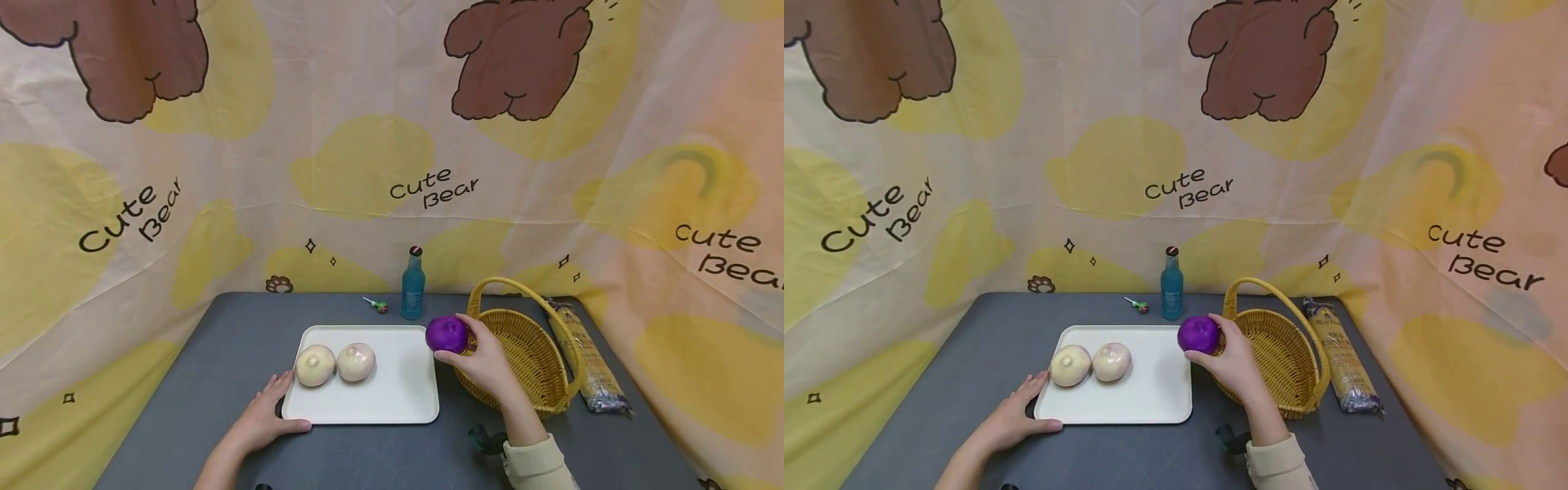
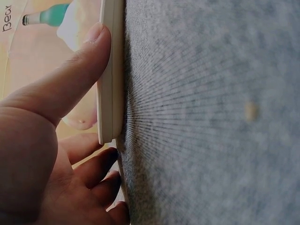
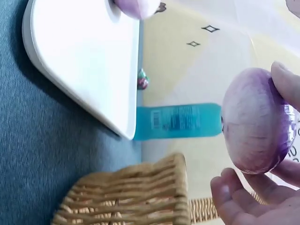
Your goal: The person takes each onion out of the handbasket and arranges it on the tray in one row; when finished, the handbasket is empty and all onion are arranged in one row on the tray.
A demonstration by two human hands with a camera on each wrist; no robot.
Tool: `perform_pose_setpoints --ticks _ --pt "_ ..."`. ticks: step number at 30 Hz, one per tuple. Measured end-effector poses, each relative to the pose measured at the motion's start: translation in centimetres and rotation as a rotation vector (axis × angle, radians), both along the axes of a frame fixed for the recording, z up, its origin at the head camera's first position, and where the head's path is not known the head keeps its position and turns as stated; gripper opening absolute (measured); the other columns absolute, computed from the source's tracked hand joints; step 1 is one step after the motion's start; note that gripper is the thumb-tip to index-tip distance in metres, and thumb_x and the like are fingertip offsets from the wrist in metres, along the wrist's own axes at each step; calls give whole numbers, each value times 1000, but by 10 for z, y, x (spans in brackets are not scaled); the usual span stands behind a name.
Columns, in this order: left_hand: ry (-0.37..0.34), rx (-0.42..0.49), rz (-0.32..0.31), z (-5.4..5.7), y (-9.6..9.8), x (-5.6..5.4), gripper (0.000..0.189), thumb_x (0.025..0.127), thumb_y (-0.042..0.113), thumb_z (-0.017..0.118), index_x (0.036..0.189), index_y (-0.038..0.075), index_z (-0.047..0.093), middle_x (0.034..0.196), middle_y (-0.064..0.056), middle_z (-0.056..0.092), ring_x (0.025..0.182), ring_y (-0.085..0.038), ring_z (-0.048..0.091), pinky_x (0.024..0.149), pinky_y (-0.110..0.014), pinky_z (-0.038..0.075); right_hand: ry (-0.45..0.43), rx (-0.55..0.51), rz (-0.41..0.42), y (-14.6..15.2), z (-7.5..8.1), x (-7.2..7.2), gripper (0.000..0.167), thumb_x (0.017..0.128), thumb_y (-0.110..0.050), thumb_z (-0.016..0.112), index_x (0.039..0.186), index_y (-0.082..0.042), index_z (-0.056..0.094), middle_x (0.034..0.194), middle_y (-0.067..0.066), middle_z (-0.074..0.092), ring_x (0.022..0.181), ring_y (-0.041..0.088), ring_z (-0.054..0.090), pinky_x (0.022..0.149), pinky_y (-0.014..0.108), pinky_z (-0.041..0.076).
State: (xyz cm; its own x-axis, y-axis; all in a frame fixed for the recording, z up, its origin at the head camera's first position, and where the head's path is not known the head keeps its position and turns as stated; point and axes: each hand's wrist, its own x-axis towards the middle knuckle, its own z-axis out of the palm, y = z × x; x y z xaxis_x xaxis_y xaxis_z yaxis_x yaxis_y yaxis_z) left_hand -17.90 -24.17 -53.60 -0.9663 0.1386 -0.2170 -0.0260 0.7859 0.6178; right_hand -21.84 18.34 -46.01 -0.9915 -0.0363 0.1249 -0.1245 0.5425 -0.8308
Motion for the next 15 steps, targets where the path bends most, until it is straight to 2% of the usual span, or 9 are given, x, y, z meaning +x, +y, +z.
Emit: perform_pose_setpoints --ticks 4,10,15 --pt "-2 2 1 0 1 0 122 69 55 88 158 -3 26 162 -27 26 152 -50 12 116 -74 11 18 6 6 -9 1 1 90 74 -41 90 148 -10 49 141 16 56 121 34 59 98 51 55" --pt "-2 -1 0 0 1 -1 123 69 56 88 158 -3 25 163 -27 25 152 -51 11 116 -74 11 12 -10 22 -24 -4 0 88 73 -30 93 147 -10 50 140 15 57 128 35 57 101 52 53" --pt "5 -3 -6 -1 1 -1 123 69 56 88 157 -3 26 162 -27 26 151 -51 12 116 -74 12 18 -4 37 -35 -9 0 86 73 -26 93 146 -9 52 136 15 60 124 34 60 99 53 54"
